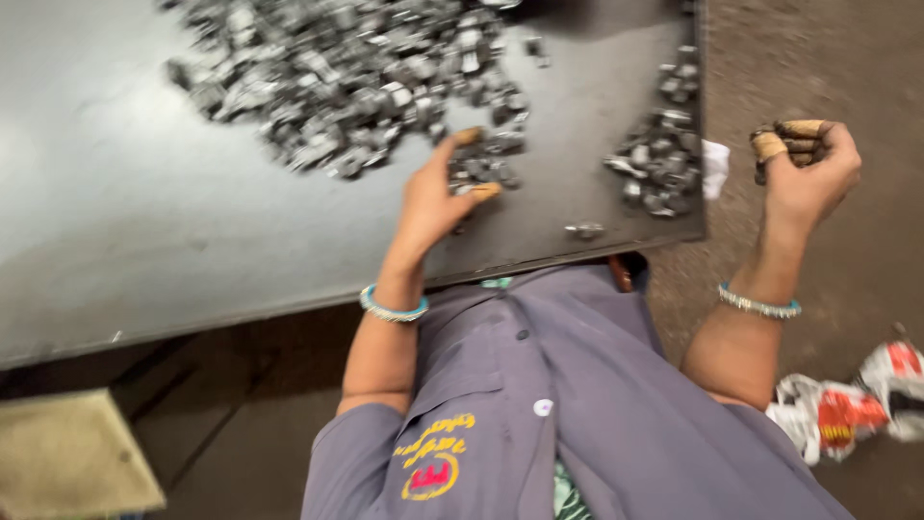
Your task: The person picks small metal castings one at a time from a pile on a metal table, turns each piece over in both hands, and sets it down on the table beside the pile. The person continues handling pieces from the pile throughout the episode.
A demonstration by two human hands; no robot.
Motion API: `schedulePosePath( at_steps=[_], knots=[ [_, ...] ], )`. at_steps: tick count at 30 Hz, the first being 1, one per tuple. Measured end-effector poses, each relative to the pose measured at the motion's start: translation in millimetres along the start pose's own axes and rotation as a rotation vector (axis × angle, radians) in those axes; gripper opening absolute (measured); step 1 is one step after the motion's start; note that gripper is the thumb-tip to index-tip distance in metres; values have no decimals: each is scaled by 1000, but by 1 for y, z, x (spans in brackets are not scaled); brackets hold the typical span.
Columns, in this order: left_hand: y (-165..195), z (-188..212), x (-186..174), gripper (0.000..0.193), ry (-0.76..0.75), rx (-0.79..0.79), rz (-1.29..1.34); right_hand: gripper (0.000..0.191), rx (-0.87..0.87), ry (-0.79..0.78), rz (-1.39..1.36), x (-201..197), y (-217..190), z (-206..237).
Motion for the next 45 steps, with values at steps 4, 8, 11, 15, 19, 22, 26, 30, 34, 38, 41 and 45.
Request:
schedulePosePath(
  at_steps=[4,8,11,15,19,22,26,30,34,38,41,45],
  knots=[
    [6,16,6,70,5,91,63,23,-277,-370,67,106,-99,45],
    [4,26,0,73,20,6,76,47,-593,-595,164,198,-169,92],
    [-18,35,-3,74,-13,-234,121,49,-590,-621,265,228,-167,99],
    [-19,37,0,56,-128,-160,684,37,-431,-623,56,230,-132,93],
    [-41,30,18,35,-156,-278,1024,30,219,-665,-698,229,-72,89],
    [-53,27,37,27,-222,-371,1174,32,610,-623,-1186,224,-51,96],
    [-58,27,57,24,-305,-452,1216,36,738,-661,-1318,221,-46,98],
    [-49,27,72,28,-367,-464,1250,33,726,-633,-1235,219,-43,97],
    [-37,32,90,41,-449,-520,1368,23,424,-736,-949,217,-72,93],
    [-36,35,102,46,-515,-559,1400,36,-308,-605,-48,212,-128,65],
    [-38,35,99,38,-514,-473,1399,45,-701,-534,254,223,-172,69],
    [-62,40,78,38,-410,-476,1332,38,-640,-583,238,227,-162,74]
  ],
)
Point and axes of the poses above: each hand's wrist, its own z-axis away from the middle knuckle, its own x-axis out of the palm, y = z × x, the point moved 9 cm from there along -z, towards the middle knuckle, and after that the axes turned 11 degrees about -x, right-handed, at the moved point
